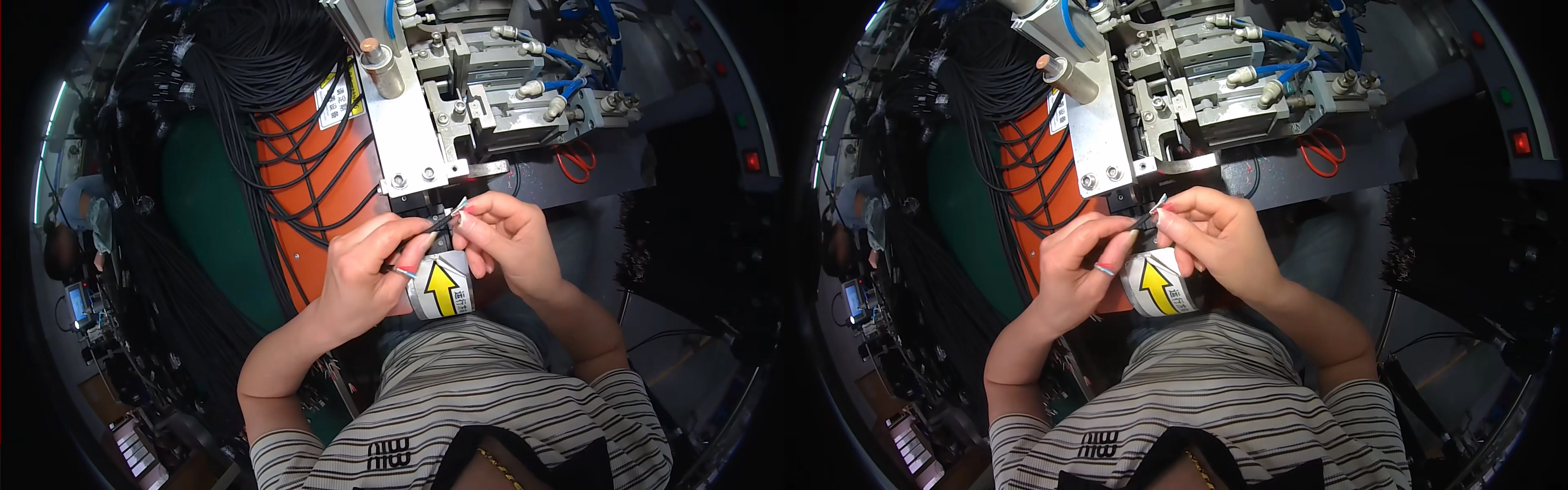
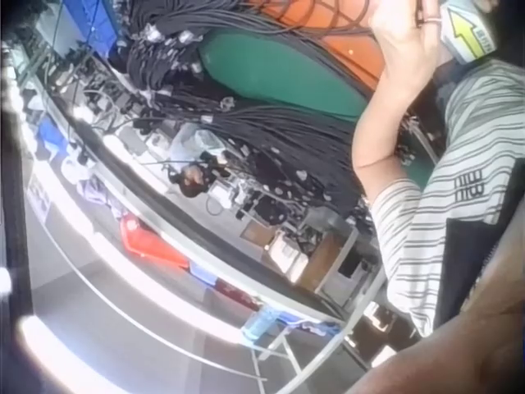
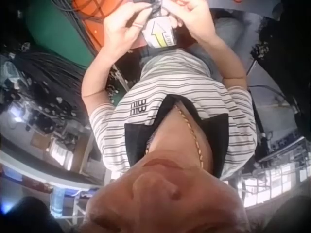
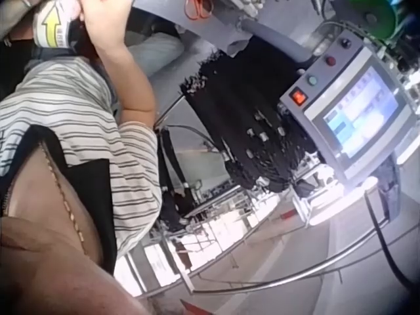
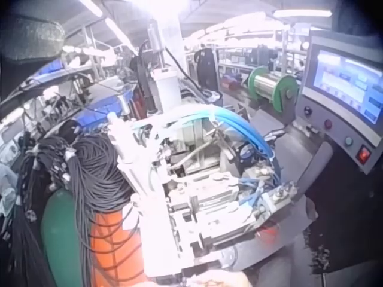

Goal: Assembling and connecting wires using a specialized crimping or processing machine on a production floor.

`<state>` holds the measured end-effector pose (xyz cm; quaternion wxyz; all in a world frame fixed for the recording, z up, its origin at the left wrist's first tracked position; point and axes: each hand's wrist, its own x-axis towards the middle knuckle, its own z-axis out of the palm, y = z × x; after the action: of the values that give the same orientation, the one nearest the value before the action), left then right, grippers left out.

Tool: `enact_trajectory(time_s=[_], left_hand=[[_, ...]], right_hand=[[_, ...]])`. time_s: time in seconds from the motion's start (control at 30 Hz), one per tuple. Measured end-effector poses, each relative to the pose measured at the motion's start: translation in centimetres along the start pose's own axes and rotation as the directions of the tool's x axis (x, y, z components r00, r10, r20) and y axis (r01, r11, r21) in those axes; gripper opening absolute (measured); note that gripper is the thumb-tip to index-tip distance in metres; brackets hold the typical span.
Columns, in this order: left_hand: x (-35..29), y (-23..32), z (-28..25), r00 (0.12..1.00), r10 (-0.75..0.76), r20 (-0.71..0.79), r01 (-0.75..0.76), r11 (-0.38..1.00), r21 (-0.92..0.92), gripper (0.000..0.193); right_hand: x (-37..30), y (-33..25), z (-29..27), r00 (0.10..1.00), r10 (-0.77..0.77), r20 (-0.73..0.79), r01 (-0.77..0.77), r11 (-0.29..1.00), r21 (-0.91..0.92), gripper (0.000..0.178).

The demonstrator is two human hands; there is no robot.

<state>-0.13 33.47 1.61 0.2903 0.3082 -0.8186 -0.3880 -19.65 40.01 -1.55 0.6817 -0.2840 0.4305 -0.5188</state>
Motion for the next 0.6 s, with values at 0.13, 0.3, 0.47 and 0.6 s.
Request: enact_trajectory(time_s=[0.13,0.3,0.47,0.6], left_hand=[[0.1,0.0,0.8,0.999,0.031,-0.013,-0.030,0.997,0.073,0.016],[0.5,-0.6,0.7,1.000,0.018,0.014,-0.018,1.000,0.013,0.015],[0.2,-0.7,1.1,0.979,0.198,0.041,-0.202,0.962,0.182,0.016],[0.1,-0.1,1.2,0.975,0.210,0.071,-0.222,0.923,0.314,0.015]], right_hand=[[0.2,0.0,0.2,1.000,-0.019,-0.001,0.019,0.990,0.136,0.019],[0.7,-0.6,0.3,1.000,-0.026,0.004,0.025,0.995,0.093,0.018],[1.8,-0.6,-2.0,0.938,0.147,0.312,-0.245,0.922,0.300,0.012],[0.8,-0.3,-0.4,0.991,-0.012,0.136,0.019,0.998,-0.057,0.023]])
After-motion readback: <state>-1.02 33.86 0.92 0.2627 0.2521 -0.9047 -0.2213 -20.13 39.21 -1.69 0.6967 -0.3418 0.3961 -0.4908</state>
